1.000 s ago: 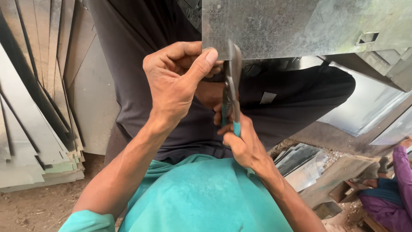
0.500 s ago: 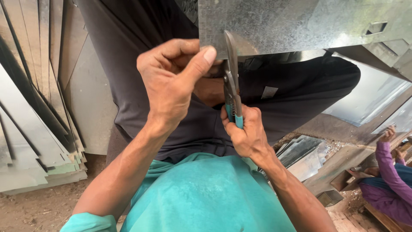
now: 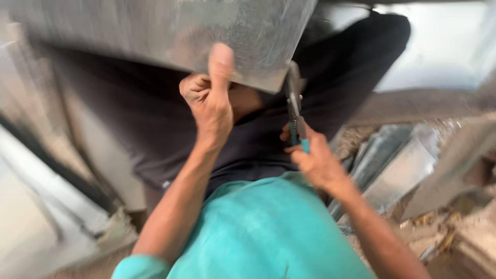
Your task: The person is cutting a large metal sheet using tin snips. They hold the sheet with one hand and use the snips with the other to trim the edges. The person is sitting on the ground surrounded by other metal sheets.
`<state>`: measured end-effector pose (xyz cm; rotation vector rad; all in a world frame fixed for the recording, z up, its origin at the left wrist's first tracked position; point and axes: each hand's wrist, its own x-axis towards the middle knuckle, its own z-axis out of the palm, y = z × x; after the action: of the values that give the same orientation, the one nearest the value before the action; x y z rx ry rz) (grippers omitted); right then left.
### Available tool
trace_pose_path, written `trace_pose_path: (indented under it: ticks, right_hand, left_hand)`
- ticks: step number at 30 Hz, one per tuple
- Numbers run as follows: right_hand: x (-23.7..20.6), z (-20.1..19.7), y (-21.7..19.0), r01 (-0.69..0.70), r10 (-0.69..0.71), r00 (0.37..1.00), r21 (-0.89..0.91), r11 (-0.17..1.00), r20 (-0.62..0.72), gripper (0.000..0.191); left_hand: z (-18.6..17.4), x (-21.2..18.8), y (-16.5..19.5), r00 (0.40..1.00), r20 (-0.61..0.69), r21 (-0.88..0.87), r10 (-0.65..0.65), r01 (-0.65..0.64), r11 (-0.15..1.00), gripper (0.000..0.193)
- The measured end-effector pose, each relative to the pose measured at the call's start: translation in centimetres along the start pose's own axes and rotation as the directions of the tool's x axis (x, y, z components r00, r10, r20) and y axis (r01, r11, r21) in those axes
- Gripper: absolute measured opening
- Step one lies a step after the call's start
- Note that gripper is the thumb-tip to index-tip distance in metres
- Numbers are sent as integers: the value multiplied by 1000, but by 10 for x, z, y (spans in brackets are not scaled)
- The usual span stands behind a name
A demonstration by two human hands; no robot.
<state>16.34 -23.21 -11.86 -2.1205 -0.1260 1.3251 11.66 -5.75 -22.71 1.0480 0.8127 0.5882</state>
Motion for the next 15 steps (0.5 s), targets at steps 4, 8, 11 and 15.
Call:
trace_pose_path:
  ticks: [4, 8, 11, 15]
  right_hand:
    - [-16, 7, 49, 4, 22, 996, 291, 957, -87, 67]
    - [-3, 22, 68, 59, -15, 990, 304, 951, -143, 64]
    - [5, 23, 57, 130, -75, 981, 323, 937, -177, 63]
    - [2, 21, 47, 161, -98, 975, 325, 932, -201, 61]
  left_hand:
    - [39, -20, -9, 898, 339, -62, -282, 320, 945, 32]
    - [49, -27, -28, 895, 292, 31, -337, 344, 939, 32]
    - [48, -29, -35, 914, 315, -83, -254, 293, 952, 29]
    - [43, -31, -36, 917, 318, -69, -239, 274, 959, 26]
